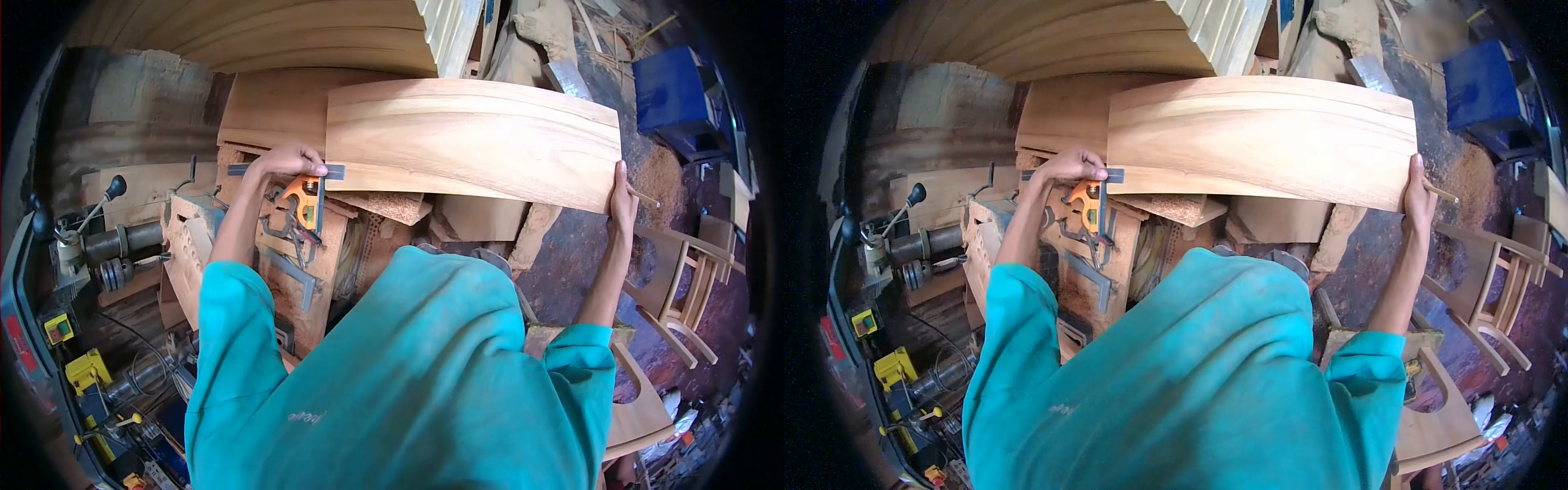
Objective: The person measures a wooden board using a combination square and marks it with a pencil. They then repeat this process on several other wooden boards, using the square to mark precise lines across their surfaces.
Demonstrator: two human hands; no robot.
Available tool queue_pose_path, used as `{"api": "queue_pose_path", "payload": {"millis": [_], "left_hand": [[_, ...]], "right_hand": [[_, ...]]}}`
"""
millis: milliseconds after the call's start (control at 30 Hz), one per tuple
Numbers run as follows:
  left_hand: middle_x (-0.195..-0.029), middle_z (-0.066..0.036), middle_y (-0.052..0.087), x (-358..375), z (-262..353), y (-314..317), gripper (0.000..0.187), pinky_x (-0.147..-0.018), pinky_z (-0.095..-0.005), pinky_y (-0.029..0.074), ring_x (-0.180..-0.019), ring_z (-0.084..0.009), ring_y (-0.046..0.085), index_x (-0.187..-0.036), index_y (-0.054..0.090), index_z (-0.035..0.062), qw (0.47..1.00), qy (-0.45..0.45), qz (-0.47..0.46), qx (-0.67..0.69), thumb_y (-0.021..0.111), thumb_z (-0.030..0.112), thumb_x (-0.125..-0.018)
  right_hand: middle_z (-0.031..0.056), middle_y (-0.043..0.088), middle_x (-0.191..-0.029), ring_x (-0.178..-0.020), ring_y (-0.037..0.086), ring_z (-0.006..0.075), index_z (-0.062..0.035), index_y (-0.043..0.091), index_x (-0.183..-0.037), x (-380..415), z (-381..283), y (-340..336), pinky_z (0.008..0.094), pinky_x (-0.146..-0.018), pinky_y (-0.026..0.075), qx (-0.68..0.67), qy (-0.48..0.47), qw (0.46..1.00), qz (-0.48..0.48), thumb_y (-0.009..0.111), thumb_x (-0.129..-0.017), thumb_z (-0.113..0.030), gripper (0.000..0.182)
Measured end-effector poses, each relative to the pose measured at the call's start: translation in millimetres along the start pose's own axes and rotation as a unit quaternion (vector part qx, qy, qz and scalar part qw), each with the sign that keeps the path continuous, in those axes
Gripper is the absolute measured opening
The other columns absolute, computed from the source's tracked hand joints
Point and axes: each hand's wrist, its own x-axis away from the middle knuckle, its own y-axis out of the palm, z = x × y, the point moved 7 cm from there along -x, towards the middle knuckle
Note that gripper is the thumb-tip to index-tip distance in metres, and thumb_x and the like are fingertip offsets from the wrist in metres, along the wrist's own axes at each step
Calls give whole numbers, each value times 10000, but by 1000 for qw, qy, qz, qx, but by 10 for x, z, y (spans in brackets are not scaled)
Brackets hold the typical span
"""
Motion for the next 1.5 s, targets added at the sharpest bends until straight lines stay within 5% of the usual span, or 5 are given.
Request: {"api": "queue_pose_path", "payload": {"millis": [667,867,1000,1233,1500], "left_hand": [[-473,33,406,-42,37,117,381,-505,-307,297,-492,-81,333,-513,525,43,997,40,43,-42,711,232,-787],[-492,29,425,5,91,112,367,-513,-298,306,-506,-82,357,-530,532,45,996,41,57,-53,696,242,-793],[-503,17,446,71,135,114,344,-517,-291,314,-511,-79,379,-554,550,38,994,41,65,-77,678,237,-805],[-491,23,415,143,222,137,365,-504,-301,298,-497,-83,356,-533,522,34,993,61,82,-53,665,229,-806],[-479,37,391,132,212,136,385,-496,-302,284,-492,-81,338,-510,504,45,994,52,85,-44,666,231,-807]], "right_hand": [[197,571,-1205,-1089,541,199,124,533,-1203,-38,60,-45,304,-946,405,-20,11,999,29,487,-938,-475,657],[86,547,-749,-635,557,155,17,635,-1012,-176,212,-153,279,-504,434,76,2,997,-4,348,-991,-456,553],[159,588,-806,-642,575,207,77,591,-966,606,-713,-415,304,-466,460,-24,-404,837,369,254,-999,-444,621],[126,639,-871,-777,619,177,11,531,-1145,1910,-1012,1483,285,-666,519,-151,-340,926,-69,563,-887,-77,274],[88,597,-605,-533,560,108,15,604,-778,2405,-1174,3201,267,-503,454,-89,-352,839,-406,598,-723,-78,109]]}}
